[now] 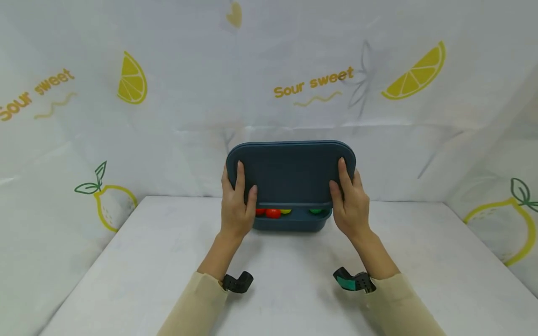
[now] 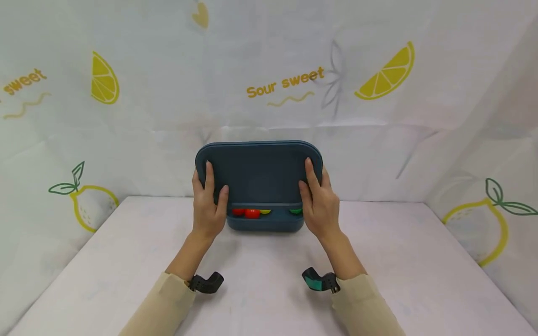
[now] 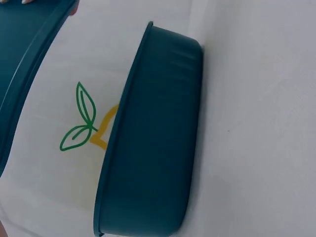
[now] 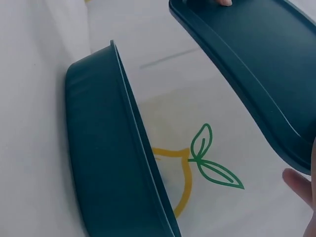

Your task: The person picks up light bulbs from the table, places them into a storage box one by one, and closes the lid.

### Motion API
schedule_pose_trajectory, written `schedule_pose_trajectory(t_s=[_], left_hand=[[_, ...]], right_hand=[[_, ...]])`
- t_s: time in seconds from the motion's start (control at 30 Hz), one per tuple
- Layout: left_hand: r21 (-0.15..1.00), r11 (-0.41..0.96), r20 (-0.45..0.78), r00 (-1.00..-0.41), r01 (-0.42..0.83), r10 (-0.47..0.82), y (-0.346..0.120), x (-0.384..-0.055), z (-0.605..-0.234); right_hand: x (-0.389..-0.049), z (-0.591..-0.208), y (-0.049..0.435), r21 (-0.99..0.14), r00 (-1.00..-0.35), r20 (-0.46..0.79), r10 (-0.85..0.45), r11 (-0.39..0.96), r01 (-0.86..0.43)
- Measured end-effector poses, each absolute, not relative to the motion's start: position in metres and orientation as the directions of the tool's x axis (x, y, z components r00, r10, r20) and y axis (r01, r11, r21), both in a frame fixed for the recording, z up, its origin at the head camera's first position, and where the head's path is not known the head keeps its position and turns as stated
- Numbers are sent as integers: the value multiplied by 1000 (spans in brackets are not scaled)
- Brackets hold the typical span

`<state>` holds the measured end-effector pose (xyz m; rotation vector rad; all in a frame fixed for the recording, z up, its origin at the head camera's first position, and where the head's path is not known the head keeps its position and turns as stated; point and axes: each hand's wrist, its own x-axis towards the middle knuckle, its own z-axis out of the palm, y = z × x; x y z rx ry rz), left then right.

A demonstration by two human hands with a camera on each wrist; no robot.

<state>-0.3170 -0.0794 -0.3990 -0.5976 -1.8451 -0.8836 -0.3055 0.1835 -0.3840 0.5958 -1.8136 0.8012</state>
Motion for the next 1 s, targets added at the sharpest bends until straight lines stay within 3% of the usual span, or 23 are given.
schedule_pose_trajectory(t_s=[0.4, 0.57, 0.73, 1.0], left_hand=[[276, 668, 914, -404, 691, 40, -84, -321, -403], [283, 686, 903, -427, 670, 45, -86, -325, -408], [353, 697, 844, -534, 624, 50, -87, -329, -416], [520, 703, 657, -753, 485, 34, -86, -332, -435]], right_hand=[[-310, -391, 185, -318, -475, 879, -41, 693, -647], [-311, -395, 185, -413, -588, 809, -28, 685, -600], [-314, -402, 185, -486, -702, 712, -11, 715, -503], [-320, -427, 183, -523, -820, 572, -14, 764, -377]])
